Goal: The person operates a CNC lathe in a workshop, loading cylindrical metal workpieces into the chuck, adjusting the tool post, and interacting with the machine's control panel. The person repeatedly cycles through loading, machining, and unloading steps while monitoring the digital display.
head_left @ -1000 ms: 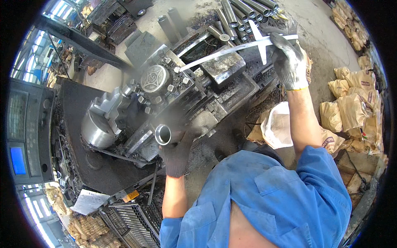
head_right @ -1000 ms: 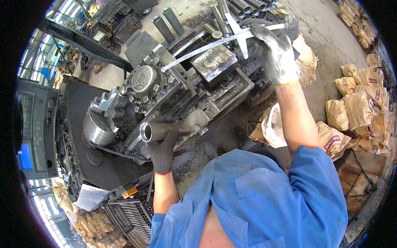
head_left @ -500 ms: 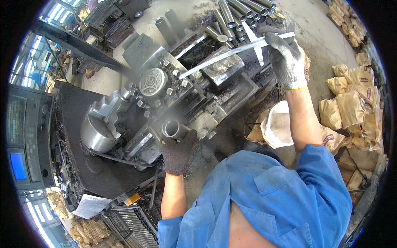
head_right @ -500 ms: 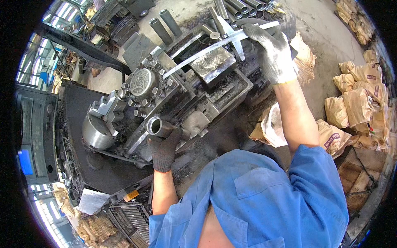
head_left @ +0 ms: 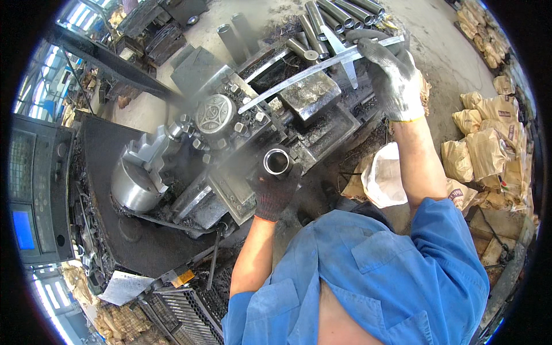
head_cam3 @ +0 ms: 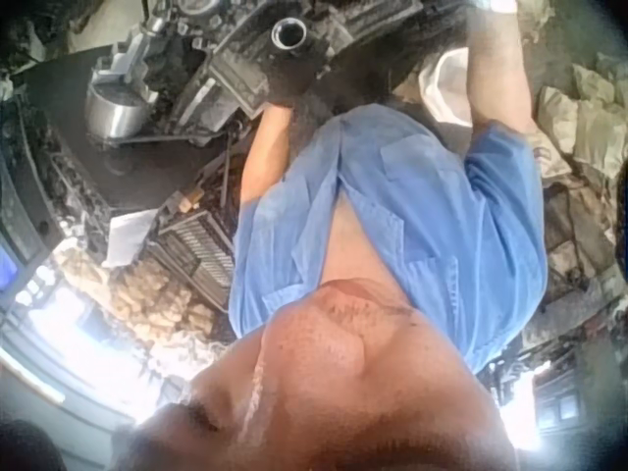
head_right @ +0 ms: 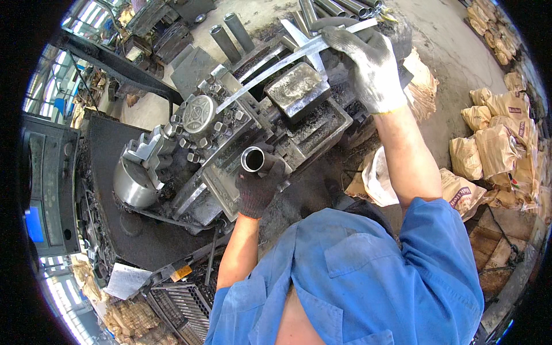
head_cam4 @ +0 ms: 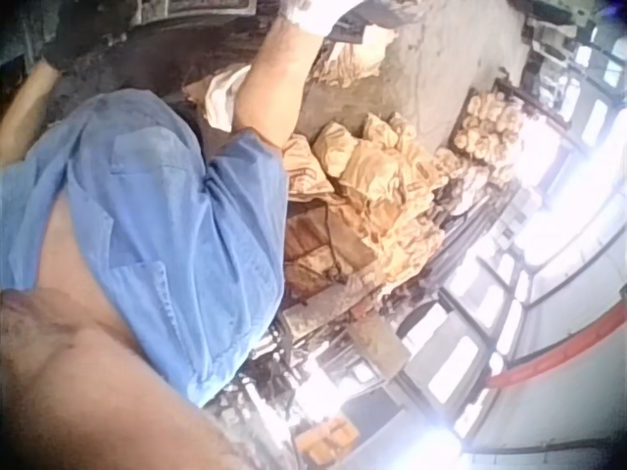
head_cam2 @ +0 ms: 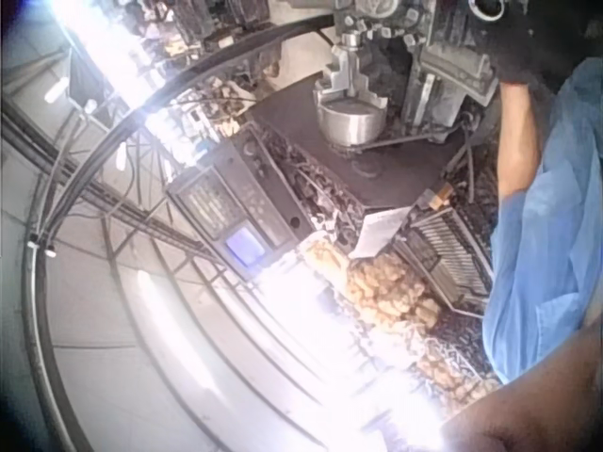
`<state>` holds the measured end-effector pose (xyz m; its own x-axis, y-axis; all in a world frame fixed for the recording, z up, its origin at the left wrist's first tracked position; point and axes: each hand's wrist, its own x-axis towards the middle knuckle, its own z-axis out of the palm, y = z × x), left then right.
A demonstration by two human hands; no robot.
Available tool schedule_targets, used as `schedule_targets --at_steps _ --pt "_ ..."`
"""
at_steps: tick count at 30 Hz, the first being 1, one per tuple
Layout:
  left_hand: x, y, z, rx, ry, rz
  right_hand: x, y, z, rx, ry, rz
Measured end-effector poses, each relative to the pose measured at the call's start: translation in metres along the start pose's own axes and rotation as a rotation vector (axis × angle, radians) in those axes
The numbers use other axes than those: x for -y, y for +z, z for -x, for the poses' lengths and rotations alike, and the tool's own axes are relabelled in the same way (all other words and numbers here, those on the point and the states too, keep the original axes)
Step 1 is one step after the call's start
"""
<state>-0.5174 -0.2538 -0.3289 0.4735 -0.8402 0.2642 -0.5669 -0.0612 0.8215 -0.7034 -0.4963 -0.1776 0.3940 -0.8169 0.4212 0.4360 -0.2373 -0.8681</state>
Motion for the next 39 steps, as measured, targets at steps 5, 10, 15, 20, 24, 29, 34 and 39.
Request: schedule_targets --at_steps 5,10,15,20,24,29,34,39 --pt "-0.004 0.001 -0.003 0.029 -0.069 -0.157 0.026 -0.012 -0.012 0.033 -0.141 0.160" --pt "0.005 0.006 0.002 -0.041 -0.008 -0.074 0.075 0.026 -0.007 -0.022 -0.120 0.045" --pt "0.007 0.007 0.003 0.003 -0.020 0.064 0.094 0.005 -0.005 0.127 -0.127 0.090" --pt "-0.004 0.006 0.002 0.014 -0.071 0.148 0.127 0.034 0.009 0.331 -0.253 0.434" --pt "0.000 0.010 0.009 -0.036 -0.050 0.073 0.139 0.079 0.026 0.394 -0.313 0.745" --pt "-0.021 -0.012 0.012 -0.235 0.132 -0.156 0.105 0.115 0.034 0.660 -0.415 0.856" --pt "-0.033 -0.021 0.014 -0.260 0.039 0.209 0.026 0.119 0.058 0.678 -0.295 1.091" --pt "-0.066 -0.017 -0.006 -0.232 0.031 0.357 -0.009 0.118 0.074 0.589 -0.312 1.019"
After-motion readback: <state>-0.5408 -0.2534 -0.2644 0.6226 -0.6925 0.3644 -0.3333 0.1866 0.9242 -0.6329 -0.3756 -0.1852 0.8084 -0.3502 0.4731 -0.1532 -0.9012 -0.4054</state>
